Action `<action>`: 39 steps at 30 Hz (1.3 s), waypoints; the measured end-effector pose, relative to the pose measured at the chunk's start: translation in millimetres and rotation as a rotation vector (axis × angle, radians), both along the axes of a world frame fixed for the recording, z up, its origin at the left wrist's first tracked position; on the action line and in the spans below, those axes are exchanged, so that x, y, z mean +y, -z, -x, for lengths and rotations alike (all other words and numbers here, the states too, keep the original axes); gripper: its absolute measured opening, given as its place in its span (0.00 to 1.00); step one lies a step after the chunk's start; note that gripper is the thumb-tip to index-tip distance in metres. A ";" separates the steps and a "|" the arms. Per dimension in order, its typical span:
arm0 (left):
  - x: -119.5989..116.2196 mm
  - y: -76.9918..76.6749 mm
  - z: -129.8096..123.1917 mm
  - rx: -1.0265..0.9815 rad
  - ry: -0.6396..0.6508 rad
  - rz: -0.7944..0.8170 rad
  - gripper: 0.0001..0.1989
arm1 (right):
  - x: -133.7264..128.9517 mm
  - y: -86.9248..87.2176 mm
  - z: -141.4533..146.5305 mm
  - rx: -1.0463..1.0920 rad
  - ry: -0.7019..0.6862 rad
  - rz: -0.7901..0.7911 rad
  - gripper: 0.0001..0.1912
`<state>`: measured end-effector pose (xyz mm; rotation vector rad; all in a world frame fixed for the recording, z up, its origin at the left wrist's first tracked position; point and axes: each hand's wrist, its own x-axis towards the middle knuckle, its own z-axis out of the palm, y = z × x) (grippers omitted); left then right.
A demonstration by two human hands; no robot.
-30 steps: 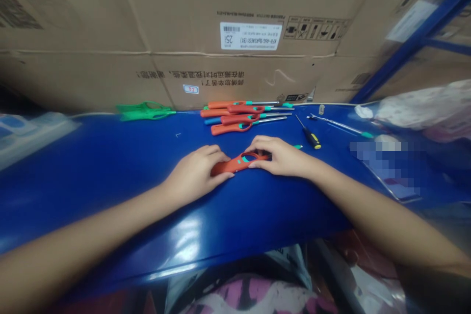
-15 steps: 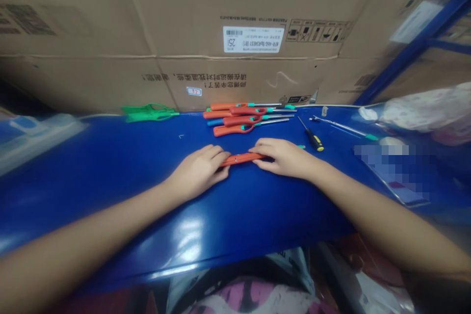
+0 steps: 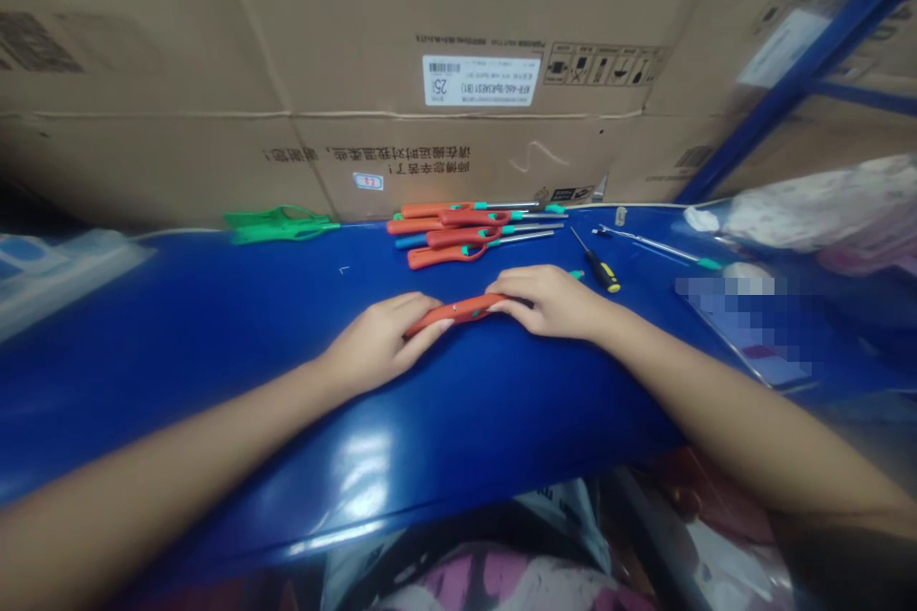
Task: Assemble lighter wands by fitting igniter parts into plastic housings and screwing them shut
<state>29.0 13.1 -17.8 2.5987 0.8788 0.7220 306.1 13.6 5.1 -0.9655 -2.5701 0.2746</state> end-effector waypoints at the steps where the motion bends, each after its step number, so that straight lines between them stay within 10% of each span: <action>1: 0.2 0.0 -0.2 -0.019 -0.003 0.001 0.13 | -0.2 -1.7 -0.3 -0.009 0.003 -0.002 0.12; 17: 2.1 1.5 -2.8 -0.058 -0.029 -0.067 0.20 | -4.0 -10.3 2.0 -0.035 0.057 0.164 0.16; 39: 0.9 1.1 -1.9 0.043 0.115 -0.051 0.17 | -13.5 -4.3 5.1 0.000 -0.133 -0.241 0.14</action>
